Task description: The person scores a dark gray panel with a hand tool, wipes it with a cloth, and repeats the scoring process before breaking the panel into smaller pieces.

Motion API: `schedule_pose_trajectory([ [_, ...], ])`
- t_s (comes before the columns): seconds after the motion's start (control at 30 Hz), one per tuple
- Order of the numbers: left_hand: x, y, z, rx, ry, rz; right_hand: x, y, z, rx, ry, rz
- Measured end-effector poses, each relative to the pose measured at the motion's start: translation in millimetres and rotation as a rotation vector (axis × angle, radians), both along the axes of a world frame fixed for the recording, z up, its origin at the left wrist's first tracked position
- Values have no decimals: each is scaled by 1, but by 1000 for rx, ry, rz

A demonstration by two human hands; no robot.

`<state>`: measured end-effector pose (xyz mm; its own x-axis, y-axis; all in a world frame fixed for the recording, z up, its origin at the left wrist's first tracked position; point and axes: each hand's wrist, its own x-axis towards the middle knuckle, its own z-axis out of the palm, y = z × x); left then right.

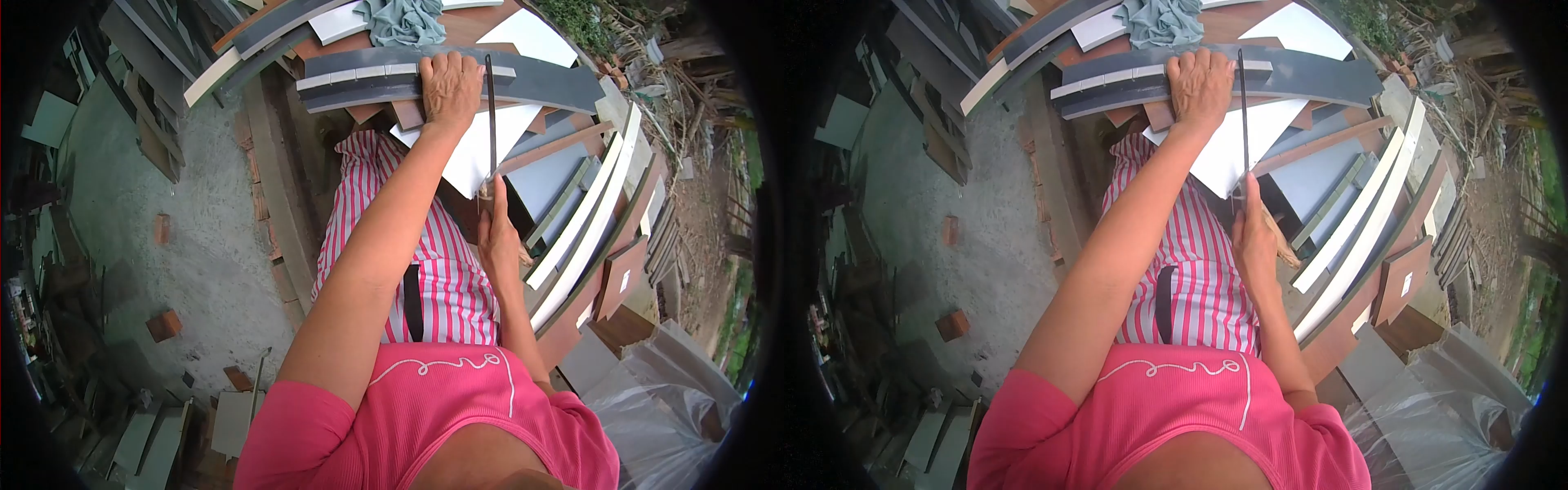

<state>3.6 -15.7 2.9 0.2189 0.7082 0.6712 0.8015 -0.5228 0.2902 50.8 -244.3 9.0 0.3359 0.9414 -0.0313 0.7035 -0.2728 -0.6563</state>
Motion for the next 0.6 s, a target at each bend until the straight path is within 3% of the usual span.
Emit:
schedule_pose_trajectory([
  [0.1, -1, 0, 0, 16, -26, -29, 2, -8, 3, 19, -42, -18],
  [0.23, -1, -1, 3, 1, -20, -17, 10, 56, 23, -52, -70, 1],
  [0.4, -2, -2, 3, -14, 27, 17, 12, 105, 27, 113, -50, 11],
  [0.6, 0, 0, 1, 4, 12, 10, 1, 24, 12, 9, -37, -1],
])
